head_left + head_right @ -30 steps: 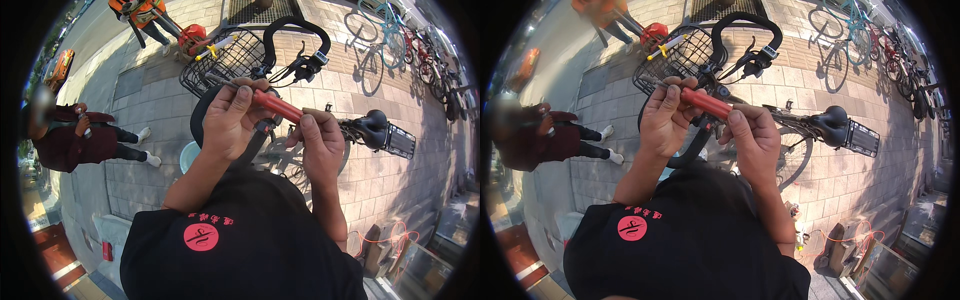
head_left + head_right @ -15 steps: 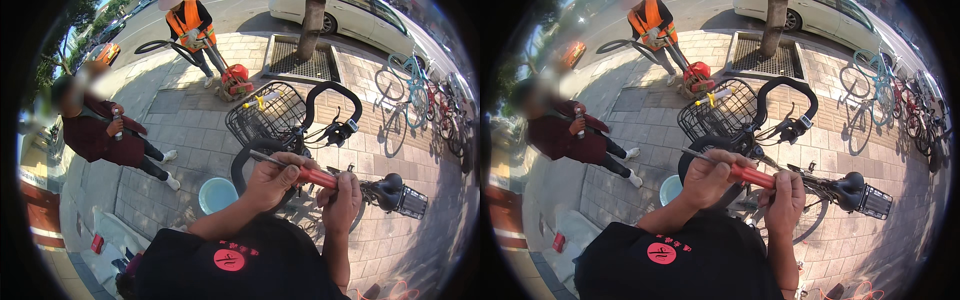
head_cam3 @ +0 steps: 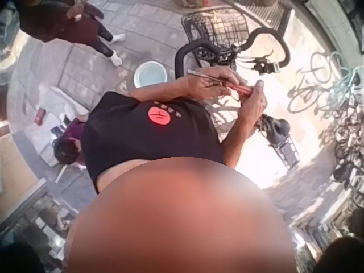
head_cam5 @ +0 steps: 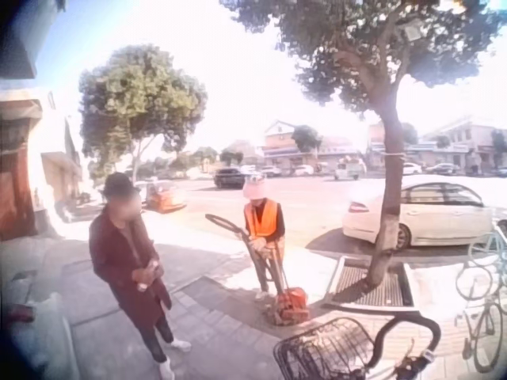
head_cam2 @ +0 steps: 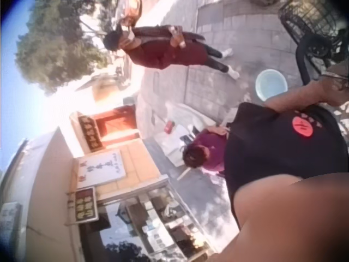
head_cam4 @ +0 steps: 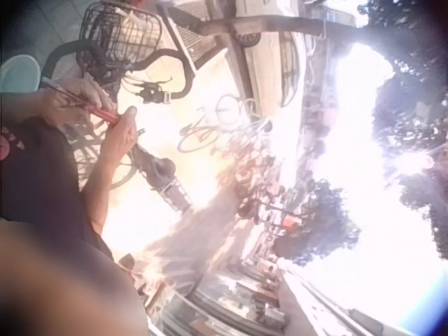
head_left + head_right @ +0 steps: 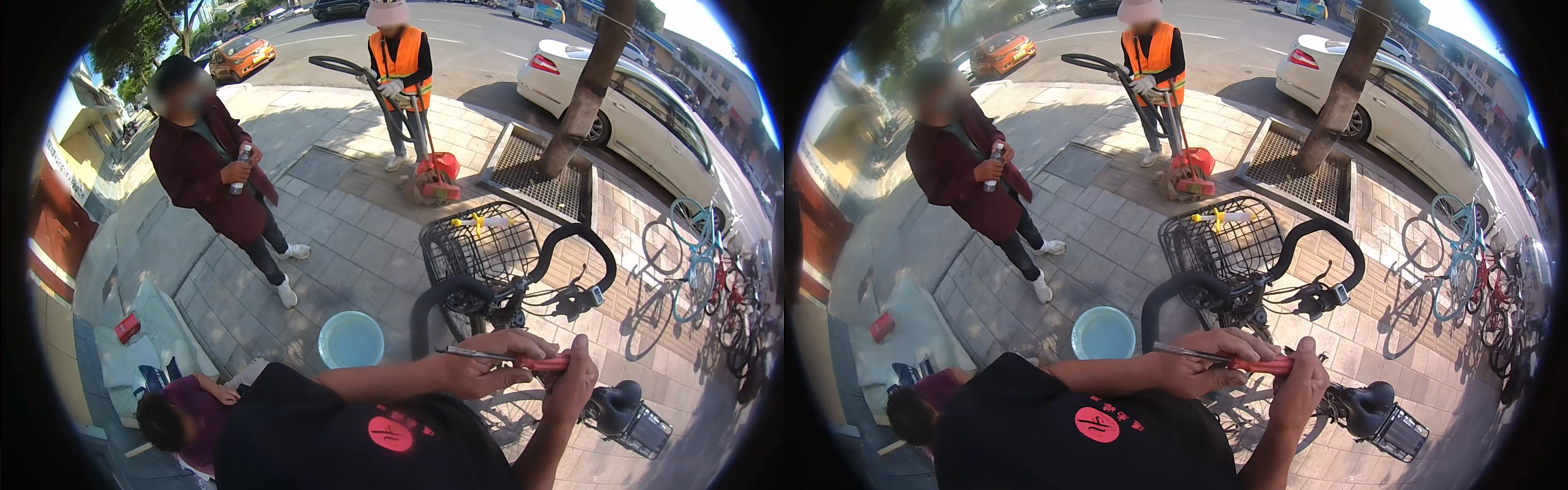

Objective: The person works on a bicycle's handlebar area, using a syringe-like tool to apply lubricant to the brake cable housing, then uses pliers to adjust the cable and housing. The person manipulates the cable and housing repeatedly while standing on a sidewalk.

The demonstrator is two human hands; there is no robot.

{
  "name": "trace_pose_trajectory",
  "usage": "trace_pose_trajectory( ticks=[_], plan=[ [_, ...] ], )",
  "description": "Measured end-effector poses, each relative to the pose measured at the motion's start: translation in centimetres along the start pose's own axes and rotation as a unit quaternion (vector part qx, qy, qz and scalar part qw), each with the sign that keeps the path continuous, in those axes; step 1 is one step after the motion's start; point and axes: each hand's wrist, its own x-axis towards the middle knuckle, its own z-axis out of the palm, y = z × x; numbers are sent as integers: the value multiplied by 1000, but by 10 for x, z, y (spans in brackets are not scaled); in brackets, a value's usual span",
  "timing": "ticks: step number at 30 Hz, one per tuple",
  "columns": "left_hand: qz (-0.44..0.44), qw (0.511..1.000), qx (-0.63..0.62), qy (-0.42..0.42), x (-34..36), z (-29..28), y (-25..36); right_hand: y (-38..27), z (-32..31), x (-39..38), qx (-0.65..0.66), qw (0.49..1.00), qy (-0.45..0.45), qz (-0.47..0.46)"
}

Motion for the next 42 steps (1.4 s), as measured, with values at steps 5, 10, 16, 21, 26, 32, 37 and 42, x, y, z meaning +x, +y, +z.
trace_pose_trajectory(
  ticks=[5, 10, 16, 21, 26, 32, 37, 42],
  plan=[
    [-82, 980, -152, 96, -7, 10, 4, 3, 7, -4, 3, 997, -4, -72],
    [-151, 939, -238, 199, -8, 15, 5, -2, 17, -14, -99, 969, 9, -227],
    [-211, 870, -329, 302, -10, 14, 0, -17, 25, -24, -215, 910, -24, -354],
    [-256, 823, -418, 288, -15, 7, -6, -22, 21, -35, -256, 873, -116, -398],
    [-236, 809, -486, 231, -21, 6, -2, -26, 19, -42, -227, 892, -140, -365],
    [-224, 815, -484, 226, -25, 12, 7, -46, 15, -46, -271, 850, -214, -398],
    [-241, 799, -501, 230, -26, 7, 9, -58, 27, -40, -318, 766, -291, -478],
    [-253, 778, -511, 263, -27, 4, 8, -55, 44, -44, -310, 780, -291, -460]
  ],
)
